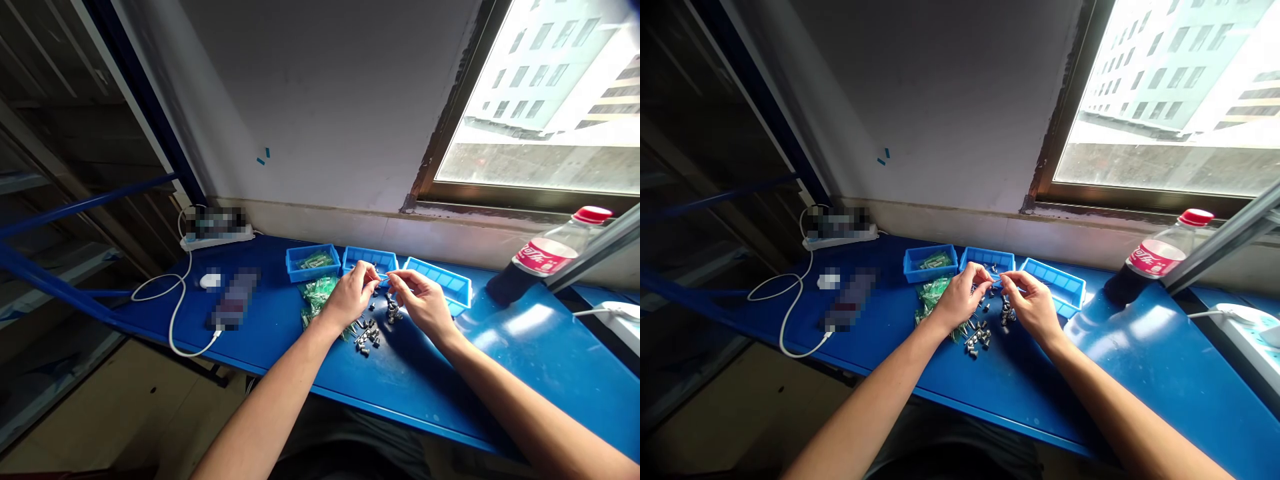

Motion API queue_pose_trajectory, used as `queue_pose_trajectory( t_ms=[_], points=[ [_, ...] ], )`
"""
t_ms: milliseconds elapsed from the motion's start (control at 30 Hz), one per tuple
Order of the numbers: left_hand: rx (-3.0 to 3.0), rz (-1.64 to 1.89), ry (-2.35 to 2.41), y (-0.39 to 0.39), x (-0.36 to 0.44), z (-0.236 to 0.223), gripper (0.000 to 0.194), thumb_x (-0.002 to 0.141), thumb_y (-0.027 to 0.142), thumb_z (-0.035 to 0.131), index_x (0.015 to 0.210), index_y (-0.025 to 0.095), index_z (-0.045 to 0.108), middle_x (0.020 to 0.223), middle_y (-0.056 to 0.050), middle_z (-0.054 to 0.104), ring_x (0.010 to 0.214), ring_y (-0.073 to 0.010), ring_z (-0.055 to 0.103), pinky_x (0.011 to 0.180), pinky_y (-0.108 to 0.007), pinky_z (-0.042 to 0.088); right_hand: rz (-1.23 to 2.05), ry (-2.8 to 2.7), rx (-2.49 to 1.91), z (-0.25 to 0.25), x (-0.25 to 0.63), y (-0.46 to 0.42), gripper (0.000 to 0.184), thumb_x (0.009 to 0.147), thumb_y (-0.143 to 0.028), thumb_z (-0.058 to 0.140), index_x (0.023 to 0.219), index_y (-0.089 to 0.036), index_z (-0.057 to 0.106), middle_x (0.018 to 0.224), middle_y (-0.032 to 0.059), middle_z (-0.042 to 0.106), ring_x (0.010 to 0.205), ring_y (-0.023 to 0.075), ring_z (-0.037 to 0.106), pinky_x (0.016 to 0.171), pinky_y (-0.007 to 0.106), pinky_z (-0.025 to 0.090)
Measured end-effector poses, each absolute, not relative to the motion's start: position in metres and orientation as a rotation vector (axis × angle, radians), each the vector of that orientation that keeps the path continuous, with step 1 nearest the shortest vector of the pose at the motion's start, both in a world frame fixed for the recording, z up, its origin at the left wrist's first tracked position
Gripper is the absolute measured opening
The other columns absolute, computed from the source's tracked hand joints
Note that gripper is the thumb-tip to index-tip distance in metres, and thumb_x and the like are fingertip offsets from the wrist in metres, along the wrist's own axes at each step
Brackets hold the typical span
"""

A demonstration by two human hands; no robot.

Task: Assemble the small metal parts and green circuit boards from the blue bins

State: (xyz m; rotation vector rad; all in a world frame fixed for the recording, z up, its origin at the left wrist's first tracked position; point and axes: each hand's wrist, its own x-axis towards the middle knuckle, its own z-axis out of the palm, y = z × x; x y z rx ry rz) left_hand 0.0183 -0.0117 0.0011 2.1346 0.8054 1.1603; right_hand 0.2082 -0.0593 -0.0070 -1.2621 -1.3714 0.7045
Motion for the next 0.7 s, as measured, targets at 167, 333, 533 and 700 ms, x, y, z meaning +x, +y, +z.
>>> queue_pose_trajectory(
  t_ms=[167,333,533,700],
  points=[
    [2.208,1.156,0.786,-0.0135,0.0175,0.0034,0.014,0.103,0.018,0.061,0.116,0.021,0.062,0.113,-0.006,0.073,0.106,-0.0199,0.074,0.096,-0.034,0.061,0.729,-1.394,-1.209,-0.008,0.2047,-0.0604,0.039,0.092,-0.061,0.076,0.104,-0.024,0.076,0.094,0.0075,0.078,0.075,0.0222,0.072,0.063,0.033,0.056],
    [2.317,1.175,0.905,-0.0161,0.018,0.0066,0.028,0.105,0.026,0.059,0.128,0.02,0.073,0.12,-0.011,0.073,0.118,-0.0266,0.07,0.108,-0.045,0.058,0.612,-1.414,-1.233,-0.0125,0.2065,-0.0596,0.034,0.093,-0.058,0.075,0.104,-0.026,0.077,0.1,0.0086,0.078,0.085,0.025,0.073,0.071,0.038,0.061],
    [2.138,1.138,0.847,-0.0167,0.0186,0.0104,0.024,0.102,0.021,0.061,0.115,0.019,0.08,0.119,-0.008,0.081,0.112,-0.024,0.076,0.101,-0.039,0.063,0.529,-1.587,-1.183,-0.0123,0.2048,-0.0598,0.023,0.095,-0.051,0.073,0.095,-0.028,0.076,0.103,0.0078,0.078,0.095,0.0273,0.073,0.075,0.041,0.062],
    [1.954,1.192,0.927,-0.014,0.0164,0.0098,0.015,0.094,0.017,0.07,0.105,0.02,0.081,0.108,-0.007,0.083,0.098,-0.0223,0.08,0.089,-0.037,0.066,0.548,-1.606,-1.245,-0.0113,0.2022,-0.0622,0.029,0.098,-0.055,0.069,0.101,-0.027,0.078,0.107,0.0089,0.08,0.094,0.029,0.075,0.078,0.045,0.063]
  ],
)
